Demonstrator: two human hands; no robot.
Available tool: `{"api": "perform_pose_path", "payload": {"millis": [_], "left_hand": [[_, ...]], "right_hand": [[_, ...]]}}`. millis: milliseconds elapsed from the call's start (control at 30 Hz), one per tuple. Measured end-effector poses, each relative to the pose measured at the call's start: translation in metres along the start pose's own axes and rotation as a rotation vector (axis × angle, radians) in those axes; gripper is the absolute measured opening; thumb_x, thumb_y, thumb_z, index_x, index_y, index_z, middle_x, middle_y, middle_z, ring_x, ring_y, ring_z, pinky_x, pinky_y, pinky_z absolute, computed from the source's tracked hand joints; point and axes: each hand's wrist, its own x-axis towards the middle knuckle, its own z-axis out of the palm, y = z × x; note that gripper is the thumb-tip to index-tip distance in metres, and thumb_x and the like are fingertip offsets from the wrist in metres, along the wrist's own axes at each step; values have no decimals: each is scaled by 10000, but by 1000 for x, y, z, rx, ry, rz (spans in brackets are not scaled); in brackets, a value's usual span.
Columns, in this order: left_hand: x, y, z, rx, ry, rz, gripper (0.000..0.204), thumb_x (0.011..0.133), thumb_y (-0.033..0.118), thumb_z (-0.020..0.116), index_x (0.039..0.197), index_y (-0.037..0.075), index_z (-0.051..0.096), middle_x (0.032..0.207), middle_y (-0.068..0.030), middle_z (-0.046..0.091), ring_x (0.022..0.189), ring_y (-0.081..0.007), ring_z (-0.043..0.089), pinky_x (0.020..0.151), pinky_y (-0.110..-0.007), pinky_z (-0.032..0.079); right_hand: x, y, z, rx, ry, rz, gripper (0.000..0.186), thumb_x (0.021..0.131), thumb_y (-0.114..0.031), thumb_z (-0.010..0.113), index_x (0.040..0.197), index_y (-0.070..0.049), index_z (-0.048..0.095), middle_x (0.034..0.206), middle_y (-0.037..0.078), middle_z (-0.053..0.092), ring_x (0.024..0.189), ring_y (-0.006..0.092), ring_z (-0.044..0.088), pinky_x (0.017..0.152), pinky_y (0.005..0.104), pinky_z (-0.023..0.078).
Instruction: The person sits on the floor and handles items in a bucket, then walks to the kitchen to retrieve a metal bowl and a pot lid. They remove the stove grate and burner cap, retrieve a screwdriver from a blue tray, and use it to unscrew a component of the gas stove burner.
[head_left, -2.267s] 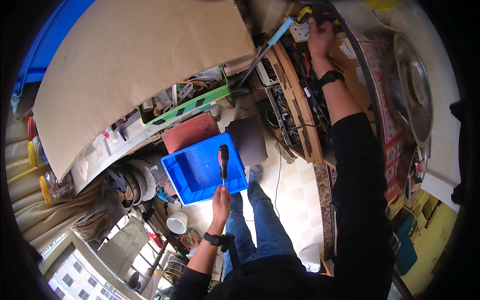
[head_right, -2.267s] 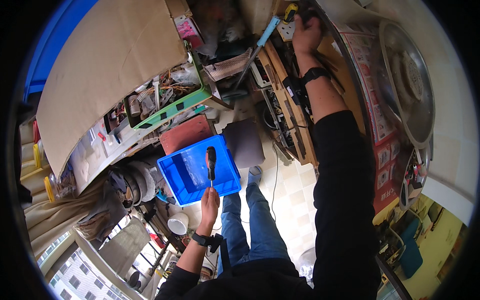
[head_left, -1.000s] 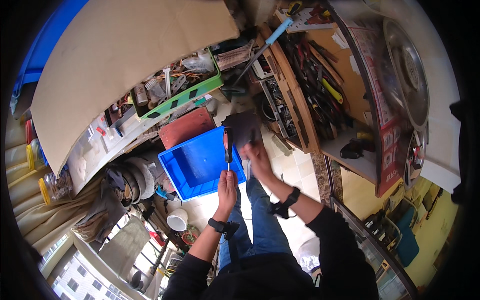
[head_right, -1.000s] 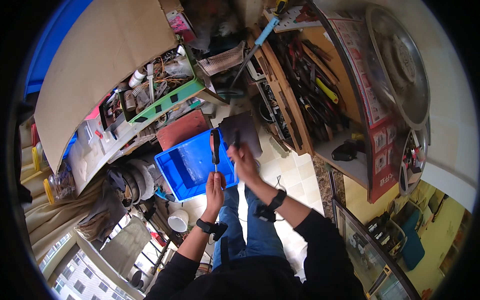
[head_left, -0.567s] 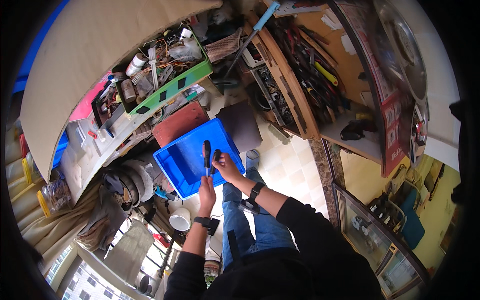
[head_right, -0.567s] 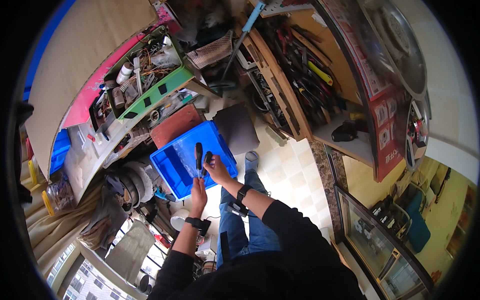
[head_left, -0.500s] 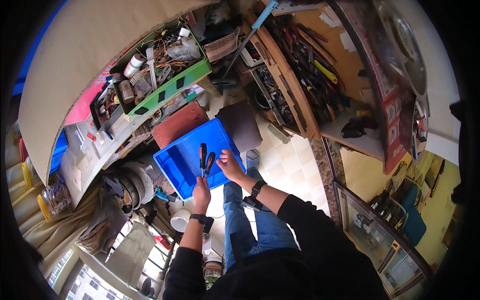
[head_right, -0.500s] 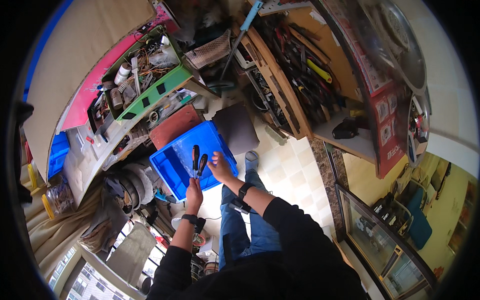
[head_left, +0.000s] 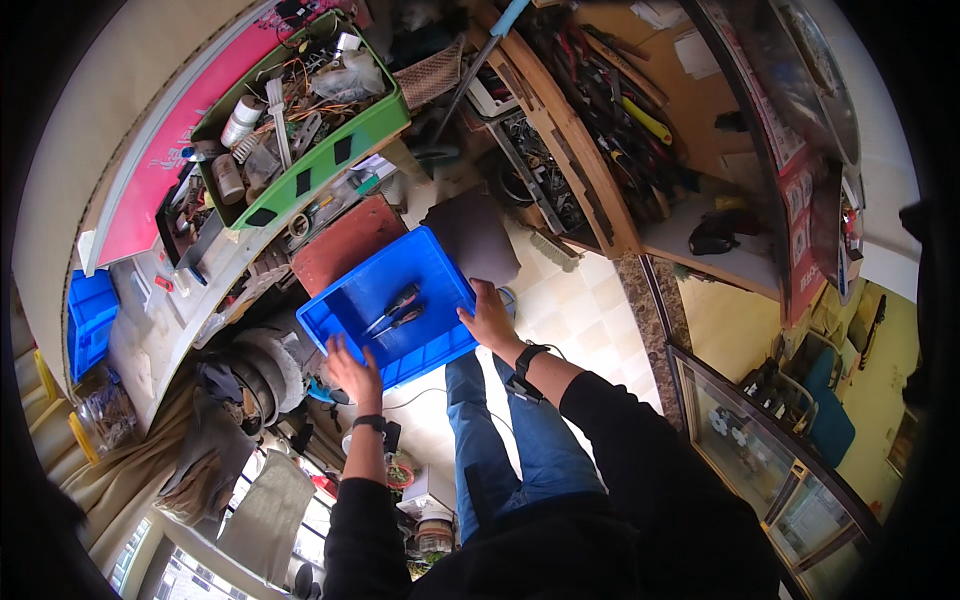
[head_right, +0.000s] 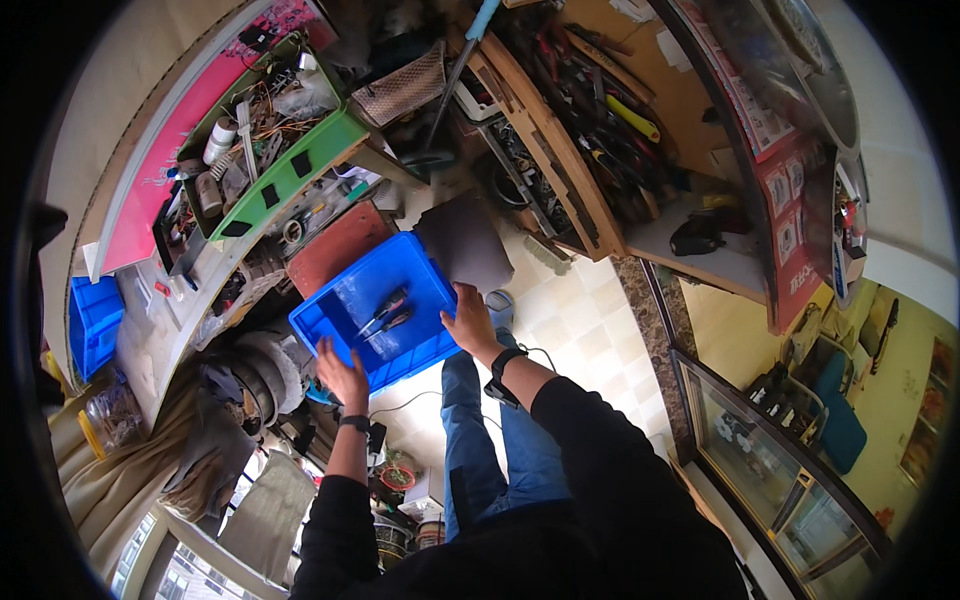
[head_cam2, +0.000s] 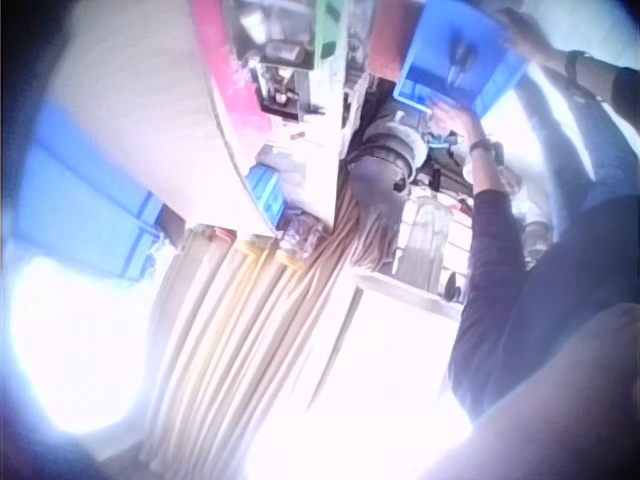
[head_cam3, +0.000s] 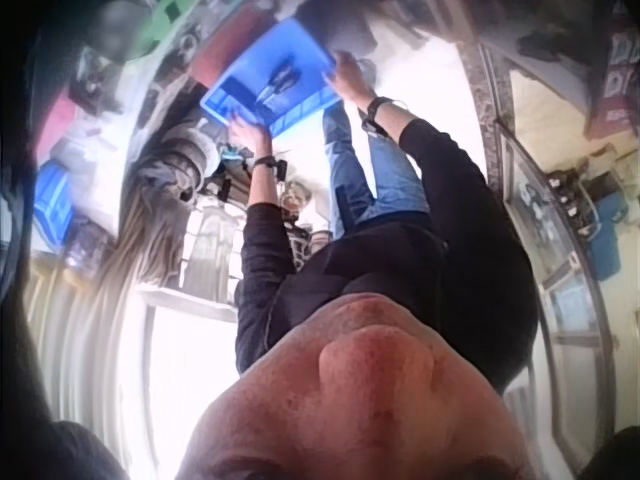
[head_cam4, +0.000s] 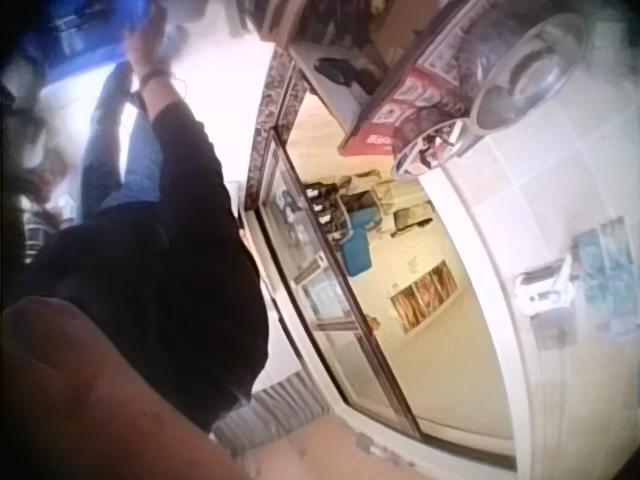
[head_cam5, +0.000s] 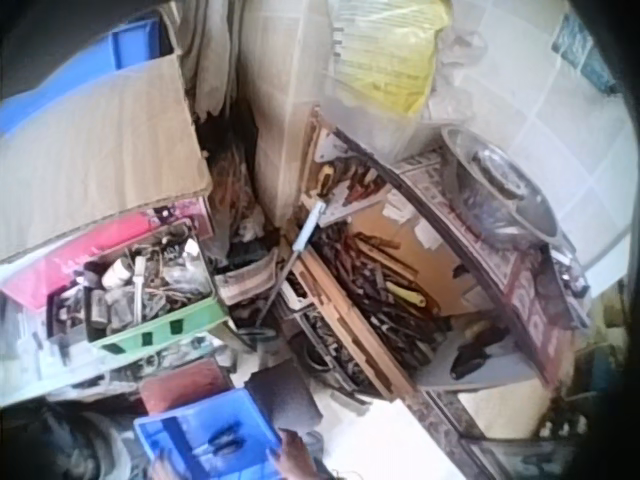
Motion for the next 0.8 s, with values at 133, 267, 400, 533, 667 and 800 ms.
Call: {"api": "perform_pose_path", "payload": {"millis": [133, 267, 400, 533, 667, 800], "left_hand": [[-19, -58, 8, -206, -134, -631, 628, 922, 295, 654, 1402, -20, 400, 1386, -203, 503, 1238, -360, 501, 1054, -406, 376], [-28, -103, 30, -687, -553, -470, 418, 937, 226, 632, 1261, -22, 540, 1184, -165, 645, 1052, -272, 622, 934, -376, 467], [-42, -87, 9, -562, -518, -360, 448, 908, 167, 616, 1300, -19, 505, 1159, -186, 654, 1037, -276, 635, 907, -381, 478], [-64, -29, -44, -808, -480, -105, 469, 886, 184, 601, 1299, -14, 503, 1172, -191, 655, 1078, -276, 637, 923, -375, 478], [-83, 44, -83, -745, -774, -23, 500, 846, 235, 615, 1250, -43, 520, 1086, -216, 676, 1016, -294, 661, 885, -383, 504], [-108, 137, -103, -719, -969, 85, 467, 838, 184, 578, 1231, -59, 510, 1132, -192, 639, 1018, -270, 634, 882, -372, 507]], "right_hand": [[7, 20, 18, 38, -277, 318, 584, 806, -187, 721, 1269, 6, 422, 1142, 287, 606, 1051, 459, 598, 919, 506, 497], [-1, 31, 22, -6, -305, 337, 549, 809, -158, 660, 1271, 15, 420, 1004, 312, 649, 938, 491, 624, 839, 543, 510], [-43, 38, -25, 48, -208, 342, 496, 816, -176, 660, 1226, 30, 474, 1036, 311, 640, 988, 477, 614, 838, 529, 510], [-112, 43, -104, 96, -146, 410, 471, 836, -188, 618, 1223, 43, 481, 1026, 320, 640, 955, 485, 621, 829, 534, 508], [-200, 57, -184, 124, -62, 588, 495, 849, -193, 594, 1273, 26, 463, 1056, 329, 636, 975, 476, 628, 854, 511, 513], [-300, 86, -249, 175, 52, 758, 526, 847, -189, 603, 1289, 46, 441, 1046, 322, 645, 973, 468, 638, 858, 494, 523]]}}
